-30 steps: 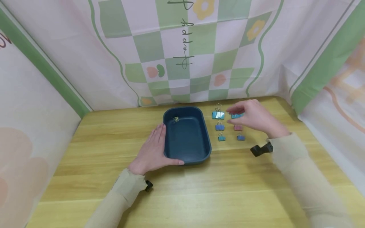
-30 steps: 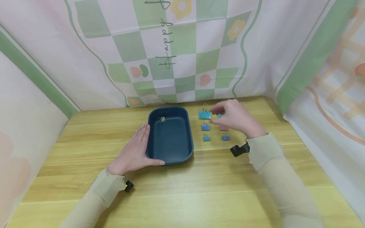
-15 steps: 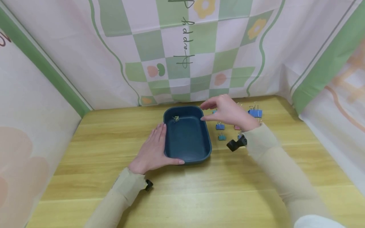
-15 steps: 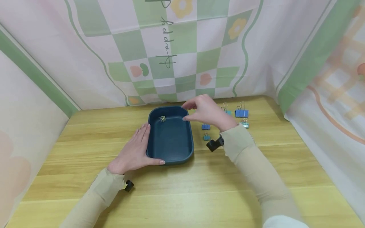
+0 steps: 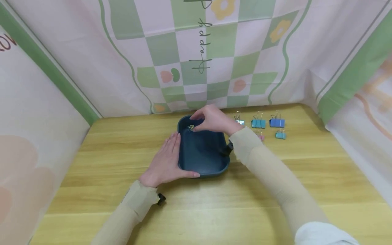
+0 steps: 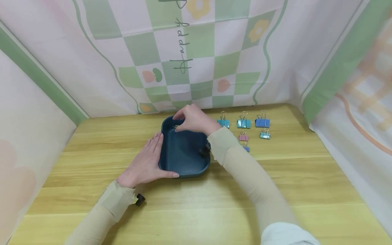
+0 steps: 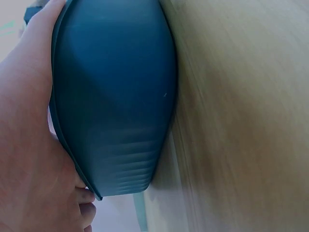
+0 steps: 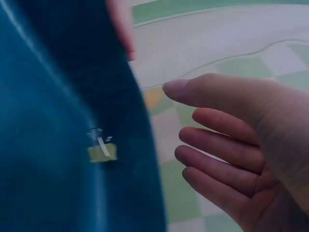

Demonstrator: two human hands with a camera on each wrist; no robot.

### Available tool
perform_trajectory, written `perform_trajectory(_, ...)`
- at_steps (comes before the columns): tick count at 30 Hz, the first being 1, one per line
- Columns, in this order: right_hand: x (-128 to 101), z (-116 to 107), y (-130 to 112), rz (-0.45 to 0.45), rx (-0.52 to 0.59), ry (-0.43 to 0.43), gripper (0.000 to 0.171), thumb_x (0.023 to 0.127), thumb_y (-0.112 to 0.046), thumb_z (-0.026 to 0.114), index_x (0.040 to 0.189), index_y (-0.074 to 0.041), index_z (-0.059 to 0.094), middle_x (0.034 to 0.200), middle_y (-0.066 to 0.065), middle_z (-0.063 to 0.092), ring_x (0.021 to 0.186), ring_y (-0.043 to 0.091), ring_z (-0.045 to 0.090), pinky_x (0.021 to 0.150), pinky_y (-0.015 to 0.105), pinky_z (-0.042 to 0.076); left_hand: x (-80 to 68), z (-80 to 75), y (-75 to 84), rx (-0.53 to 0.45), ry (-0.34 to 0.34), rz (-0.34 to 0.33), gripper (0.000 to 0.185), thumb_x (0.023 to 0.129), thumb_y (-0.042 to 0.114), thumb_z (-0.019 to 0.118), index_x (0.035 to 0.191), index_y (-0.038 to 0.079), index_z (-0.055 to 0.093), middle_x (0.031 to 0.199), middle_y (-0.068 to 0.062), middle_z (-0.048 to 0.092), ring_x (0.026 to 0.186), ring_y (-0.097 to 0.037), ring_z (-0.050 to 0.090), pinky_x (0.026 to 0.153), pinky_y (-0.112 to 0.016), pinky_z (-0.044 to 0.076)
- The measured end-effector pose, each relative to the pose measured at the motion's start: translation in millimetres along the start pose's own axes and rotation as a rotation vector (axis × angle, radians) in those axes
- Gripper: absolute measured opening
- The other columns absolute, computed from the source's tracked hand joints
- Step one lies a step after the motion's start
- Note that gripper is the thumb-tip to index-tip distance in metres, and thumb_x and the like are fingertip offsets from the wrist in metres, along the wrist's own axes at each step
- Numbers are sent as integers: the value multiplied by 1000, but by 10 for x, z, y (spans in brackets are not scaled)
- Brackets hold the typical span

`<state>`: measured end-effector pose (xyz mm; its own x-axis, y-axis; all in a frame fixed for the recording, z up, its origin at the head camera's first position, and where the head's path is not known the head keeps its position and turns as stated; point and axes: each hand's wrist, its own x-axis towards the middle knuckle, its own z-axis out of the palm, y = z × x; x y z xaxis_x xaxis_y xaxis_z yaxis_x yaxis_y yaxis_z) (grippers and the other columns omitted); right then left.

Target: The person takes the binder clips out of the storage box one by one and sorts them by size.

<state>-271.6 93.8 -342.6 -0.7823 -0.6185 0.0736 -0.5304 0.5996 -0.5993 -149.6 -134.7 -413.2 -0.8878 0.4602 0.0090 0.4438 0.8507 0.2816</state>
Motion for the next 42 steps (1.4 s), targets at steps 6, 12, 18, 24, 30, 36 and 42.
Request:
perform_trajectory(6, 178, 170, 111, 43, -79, -63, 43, 83, -18, 86, 122, -2, 74, 117, 10, 73, 110, 27, 67, 96, 41, 53, 6, 0, 12, 4, 12, 11, 145, 67, 100, 45, 161, -1, 1, 169, -17, -1, 154, -24, -5, 123, -39, 3)
perform_trajectory(12, 244, 274, 171, 91, -144, -112, 43, 86, -15, 84, 126, -3, 72, 123, 11, 71, 112, 28, 65, 96, 42, 53, 12, -6, 19, 17, 2, 6, 145, 66, 101, 43, 161, 0, -1, 169, -16, -2, 154, -23, -6, 123, -36, 2)
perform_trajectory(18, 285, 327, 174, 83, -184, -129, 39, 89, -10, 79, 127, -4, 72, 124, 11, 70, 112, 28, 65, 96, 41, 52, 9, 4, 24, 16, 5, 7, 145, 66, 101, 43, 161, -1, 0, 169, -17, -1, 154, -23, -6, 123, -36, 3)
perform_trajectory(24, 282, 362, 193, 103, -229, -148, 29, 93, -11, 76, 121, -5, 75, 117, 10, 72, 109, 25, 66, 96, 39, 53, 0, 11, 32, 9, 0, 0, 146, 66, 101, 44, 161, -1, 0, 169, -16, -1, 154, -23, -6, 123, -35, 2)
perform_trajectory(30, 275, 379, 218, 120, -231, -153, 19, 92, -8, 76, 111, -5, 79, 109, 10, 74, 101, 24, 68, 90, 37, 56, -1, 7, 33, 12, -2, -3, 146, 66, 101, 43, 161, -1, 1, 169, -16, -1, 154, -23, -7, 123, -36, 2)
perform_trajectory(36, 280, 384, 233, 122, -240, -148, 16, 92, -10, 77, 107, -6, 80, 106, 8, 74, 97, 22, 69, 86, 36, 57, -1, 6, 30, 16, -3, -6, 146, 66, 101, 43, 161, -1, 1, 169, -16, -2, 154, -23, -6, 123, -35, 2)
perform_trajectory(42, 293, 313, 243, 55, -238, -93, 11, 88, -11, 80, 99, -9, 82, 97, 4, 76, 90, 20, 70, 82, 35, 58, -10, 1, 29, 6, -6, -11, 146, 66, 101, 43, 161, -1, 2, 169, -15, -3, 154, -22, -7, 123, -35, 1)
